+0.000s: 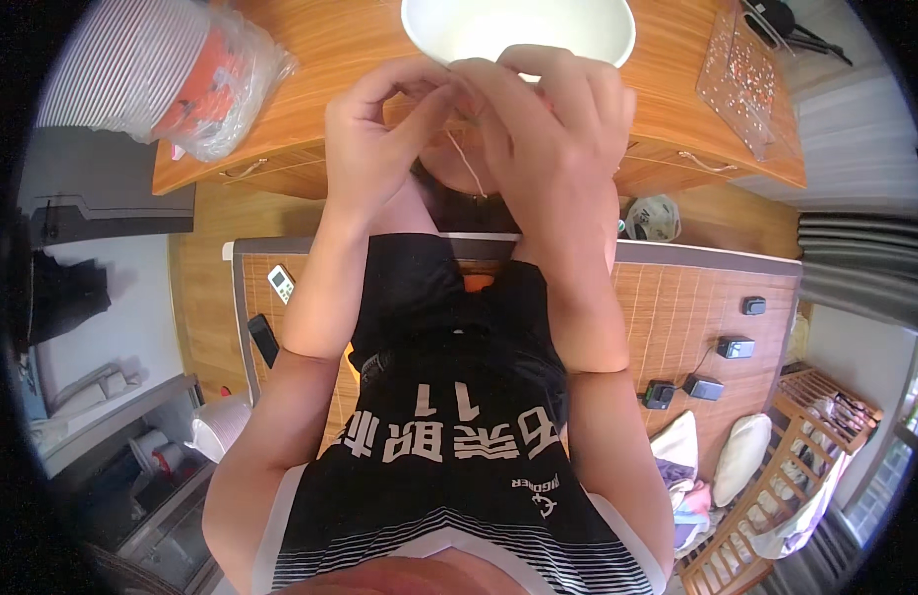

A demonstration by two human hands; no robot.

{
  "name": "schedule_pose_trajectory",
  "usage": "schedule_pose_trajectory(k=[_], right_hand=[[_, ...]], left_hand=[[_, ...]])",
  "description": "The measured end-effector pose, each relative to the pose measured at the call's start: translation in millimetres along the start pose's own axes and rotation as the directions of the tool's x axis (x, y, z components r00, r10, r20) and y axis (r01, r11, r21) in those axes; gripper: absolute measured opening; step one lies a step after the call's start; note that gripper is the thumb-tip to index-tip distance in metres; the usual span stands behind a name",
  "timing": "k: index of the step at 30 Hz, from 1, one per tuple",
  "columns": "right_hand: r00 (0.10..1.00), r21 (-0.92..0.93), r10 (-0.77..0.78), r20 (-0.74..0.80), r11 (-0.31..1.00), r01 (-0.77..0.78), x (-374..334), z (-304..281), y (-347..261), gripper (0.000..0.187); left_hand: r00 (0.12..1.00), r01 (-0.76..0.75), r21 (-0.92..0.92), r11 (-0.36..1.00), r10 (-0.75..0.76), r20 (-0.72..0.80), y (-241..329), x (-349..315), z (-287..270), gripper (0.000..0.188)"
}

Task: Tying thin strings onto the edges of paper buckets.

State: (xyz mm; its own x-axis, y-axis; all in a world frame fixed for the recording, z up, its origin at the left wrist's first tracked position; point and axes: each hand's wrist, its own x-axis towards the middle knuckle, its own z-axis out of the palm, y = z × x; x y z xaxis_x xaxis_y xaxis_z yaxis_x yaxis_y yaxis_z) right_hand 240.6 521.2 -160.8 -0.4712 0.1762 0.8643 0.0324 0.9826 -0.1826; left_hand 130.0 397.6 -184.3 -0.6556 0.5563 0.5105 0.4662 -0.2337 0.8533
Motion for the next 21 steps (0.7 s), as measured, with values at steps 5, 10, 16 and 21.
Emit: schedule_pose_trajectory(k=[5,10,16,21], right_hand=[[0.999,0.067,0.031,0.024,0.997,-0.032,5.6,6.2,6.1,0.015],[0.997,0.160,0.066,0.027,0.985,-0.069,3.0,10.2,12.7,0.012],[0.989,0.036,-0.142,0.029,0.989,0.141,8.5,7.8,18.4,0.019],[0.919,-0.062,-0.394,0.035,0.917,0.395,20.0,3.7,29.0,0.028]], left_hand=[[0.995,-0.089,0.085,0.992,0.093,-0.038,2.2,-1.0,1.3,0.014],[0.992,-0.114,0.084,0.990,0.118,-0.035,-1.0,-2.4,4.0,0.012],[0.993,-0.106,0.102,0.989,0.111,-0.049,-0.7,-2.7,-0.6,0.014],[0.976,-0.211,0.214,0.954,0.219,-0.015,2.7,0.0,-7.9,0.017]])
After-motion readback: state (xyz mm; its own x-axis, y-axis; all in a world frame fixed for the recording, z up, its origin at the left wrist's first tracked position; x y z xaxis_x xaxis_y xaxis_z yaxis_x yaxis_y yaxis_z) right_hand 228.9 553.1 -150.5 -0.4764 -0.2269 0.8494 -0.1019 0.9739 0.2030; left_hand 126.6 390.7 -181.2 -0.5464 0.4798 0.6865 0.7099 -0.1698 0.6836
